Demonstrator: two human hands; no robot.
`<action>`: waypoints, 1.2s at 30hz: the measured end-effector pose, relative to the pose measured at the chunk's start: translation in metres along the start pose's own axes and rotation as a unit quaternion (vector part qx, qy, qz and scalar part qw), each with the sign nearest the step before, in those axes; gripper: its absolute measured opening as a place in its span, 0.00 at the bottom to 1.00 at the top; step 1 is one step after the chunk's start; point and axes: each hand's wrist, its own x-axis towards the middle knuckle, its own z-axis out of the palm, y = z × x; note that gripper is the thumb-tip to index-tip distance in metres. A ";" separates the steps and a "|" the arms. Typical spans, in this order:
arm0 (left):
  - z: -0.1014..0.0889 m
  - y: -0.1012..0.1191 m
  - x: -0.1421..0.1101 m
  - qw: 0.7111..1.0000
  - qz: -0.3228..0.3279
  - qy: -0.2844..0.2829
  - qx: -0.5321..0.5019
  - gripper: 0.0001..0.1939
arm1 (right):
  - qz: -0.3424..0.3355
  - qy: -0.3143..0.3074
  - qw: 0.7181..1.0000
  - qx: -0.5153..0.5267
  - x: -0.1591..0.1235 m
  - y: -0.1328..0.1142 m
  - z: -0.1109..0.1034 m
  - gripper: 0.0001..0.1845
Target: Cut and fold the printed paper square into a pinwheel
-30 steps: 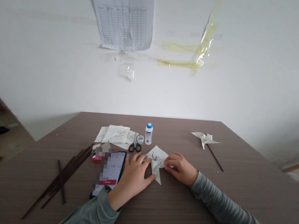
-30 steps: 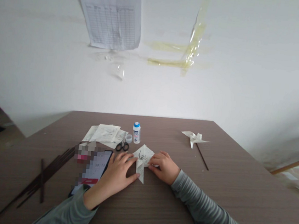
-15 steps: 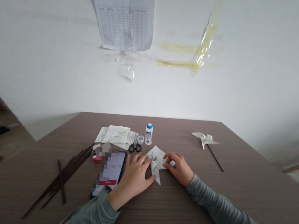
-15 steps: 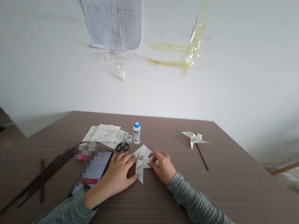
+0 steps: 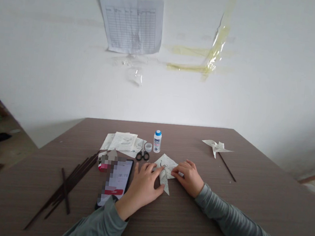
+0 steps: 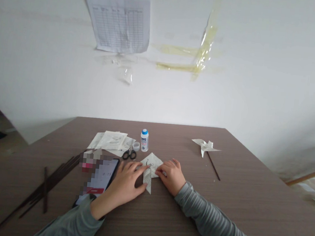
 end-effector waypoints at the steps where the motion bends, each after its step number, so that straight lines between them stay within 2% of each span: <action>1: -0.001 0.001 0.000 1.000 0.003 0.000 0.000 0.32 | 0.003 0.000 1.000 -0.002 0.000 0.000 0.000 0.13; 4: -0.005 0.003 0.000 1.000 0.006 -0.003 0.001 0.32 | 0.001 0.000 1.000 -0.006 0.000 0.001 0.000 0.14; 9: -0.011 0.009 -0.001 0.999 0.000 -0.039 0.015 0.31 | -0.016 0.006 1.000 -0.012 -0.001 0.003 0.001 0.13; 15: -0.011 0.011 0.000 1.000 -0.001 -0.027 0.005 0.29 | 0.002 -0.008 1.000 -0.028 0.000 0.007 0.005 0.10; 24: -0.016 0.017 -0.001 0.999 -0.007 -0.051 0.017 0.29 | -0.058 0.070 0.996 0.002 -0.001 0.024 0.019 0.11; 31: -0.016 0.018 -0.001 0.999 -0.001 -0.038 0.007 0.28 | -0.029 0.043 0.999 0.015 -0.005 0.011 0.009 0.10; 36: -0.019 0.020 -0.002 0.999 -0.004 -0.050 0.014 0.28 | -0.008 0.029 1.000 0.006 -0.006 0.002 0.004 0.12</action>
